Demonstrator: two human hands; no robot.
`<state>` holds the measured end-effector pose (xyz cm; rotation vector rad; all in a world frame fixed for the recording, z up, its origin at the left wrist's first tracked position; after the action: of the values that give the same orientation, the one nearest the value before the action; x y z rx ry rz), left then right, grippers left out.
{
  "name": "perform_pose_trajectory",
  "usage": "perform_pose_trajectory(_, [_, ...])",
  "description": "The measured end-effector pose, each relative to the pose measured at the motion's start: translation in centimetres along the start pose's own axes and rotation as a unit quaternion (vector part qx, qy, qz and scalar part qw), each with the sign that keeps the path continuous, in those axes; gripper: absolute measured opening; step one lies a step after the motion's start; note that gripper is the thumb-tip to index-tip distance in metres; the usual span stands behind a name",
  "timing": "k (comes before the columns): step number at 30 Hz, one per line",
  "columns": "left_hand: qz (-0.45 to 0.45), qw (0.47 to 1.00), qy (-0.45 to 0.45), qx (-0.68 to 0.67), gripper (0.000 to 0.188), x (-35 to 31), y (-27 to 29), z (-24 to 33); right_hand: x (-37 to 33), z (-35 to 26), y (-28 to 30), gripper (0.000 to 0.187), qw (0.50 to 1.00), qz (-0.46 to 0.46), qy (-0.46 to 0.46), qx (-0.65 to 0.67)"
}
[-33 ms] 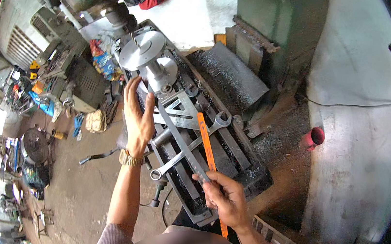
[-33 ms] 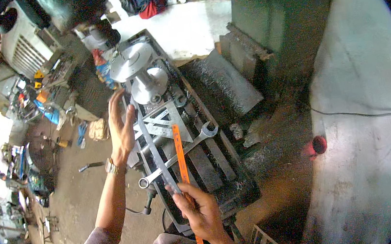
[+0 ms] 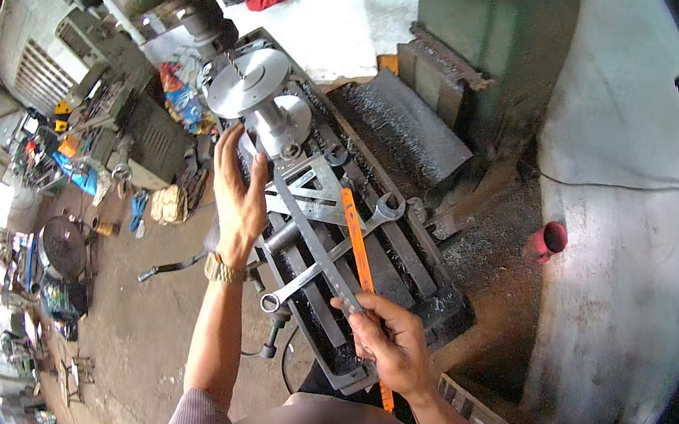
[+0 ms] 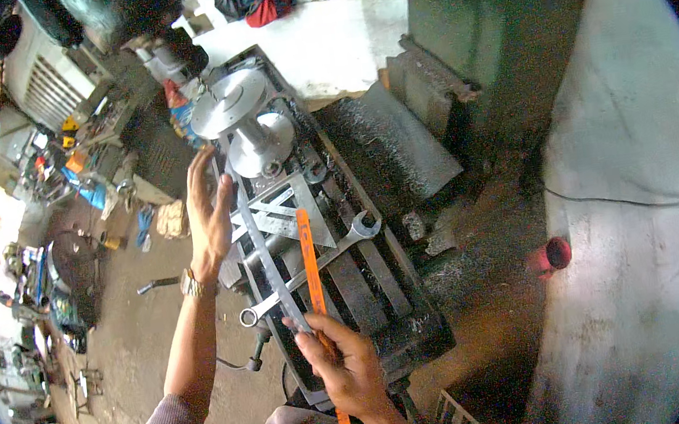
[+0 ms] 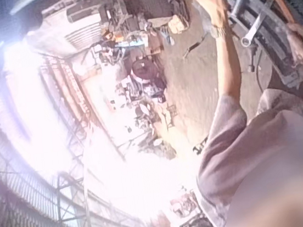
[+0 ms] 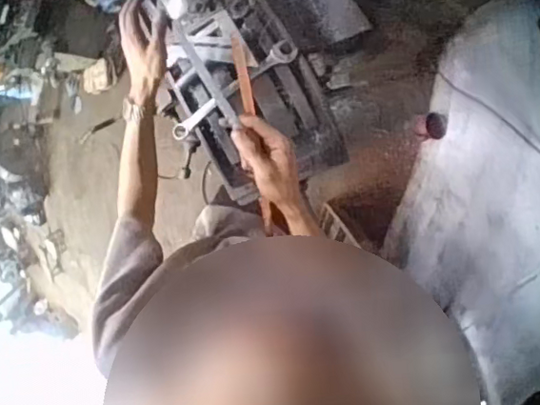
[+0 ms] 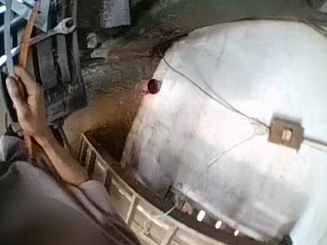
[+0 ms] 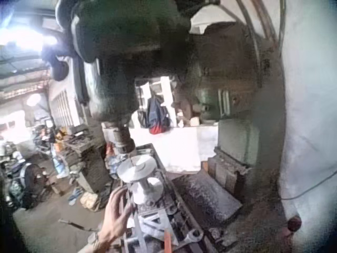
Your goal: The person measures and marks a circular metal disc mounted on a drill press using a ruler and a pencil. They then retrieve a white paper template, align it over the disc, and mark through the template to transfer hole locations.
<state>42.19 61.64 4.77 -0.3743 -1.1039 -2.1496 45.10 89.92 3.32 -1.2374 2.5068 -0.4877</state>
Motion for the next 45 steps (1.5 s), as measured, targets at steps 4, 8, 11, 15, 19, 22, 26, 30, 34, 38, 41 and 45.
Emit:
perform_pose_trajectory(4, [0.011,0.999,-0.006,0.03,0.052,2.5,-0.5,-2.5,3.2,-0.4,-0.2,0.028,1.0,-0.03,0.006,0.0])
perform_pose_trajectory(8, [-0.004,1.0,-0.008,0.02,0.047,3.7,-0.8,-4.4,5.8,-0.3,-1.0,0.027,0.999,-0.037,-0.008,0.0])
perform_pose_trajectory(11, [0.01,1.0,-0.005,-0.028,0.039,4.0,-0.7,-4.9,6.7,-0.7,-0.8,0.029,0.998,-0.052,-0.028,-0.022])
perform_pose_trajectory(15, [0.031,0.996,-0.003,-0.087,0.035,4.3,-0.6,-4.9,6.5,-1.3,-0.2,0.04,0.99,-0.067,0.049,-0.111])
perform_pose_trajectory(19, [0.066,0.99,-0.025,-0.118,0.036,4.9,-1.0,-5.8,7.3,-0.7,-0.9,0.037,0.989,0.008,0.127,-0.079])
perform_pose_trajectory(22, [0.055,0.994,-0.043,-0.087,0.039,5.9,-1.1,-7.2,8.8,-0.5,-1.1,0.035,0.987,-0.02,0.118,-0.11])
perform_pose_trajectory(26, [0.052,0.996,-0.069,-0.03,0.048,6.6,-1.3,-8.7,10.2,-0.6,-0.4,0.036,0.984,-0.064,0.086,-0.143])
perform_pose_trajectory(30, [0.026,0.994,-0.095,0.043,0.052,6.8,-1.6,-9.4,11.0,-0.5,-0.2,0.034,0.98,-0.052,0.113,-0.155])
perform_pose_trajectory(34, [0.019,0.992,-0.115,0.053,0.052,7.4,-1.6,-9.9,11.5,-0.4,-0.1,0.03,0.986,-0.047,0.102,-0.125])
perform_pose_trajectory(38, [0.014,0.986,-0.142,0.081,0.056,7.9,-1.6,-10.4,11.8,-0.2,0.7,0.04,0.977,-0.086,0.128,-0.15])
perform_pose_trajectory(41, [0.022,0.987,-0.141,0.072,0.059,7.8,-1.7,-10.8,11.8,0.1,0.9,0.041,0.976,-0.096,0.113,-0.16])
perform_pose_trajectory(45, [0.036,0.988,-0.139,0.053,0.062,7.6,-2.0,-11.4,11.6,0.0,1.1,0.039,0.97,-0.118,0.092,-0.191])
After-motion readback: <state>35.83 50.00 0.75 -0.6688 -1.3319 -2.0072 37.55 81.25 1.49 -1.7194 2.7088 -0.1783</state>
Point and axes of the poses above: each hand's wrist, its own x-axis towards the middle knuckle, its own y-axis out of the back of the hand, z = x × y, the point moved 1 cm from there along x, towards the middle knuckle, and after that the axes turned 6 degrees about -z, right-handed, at the moved point
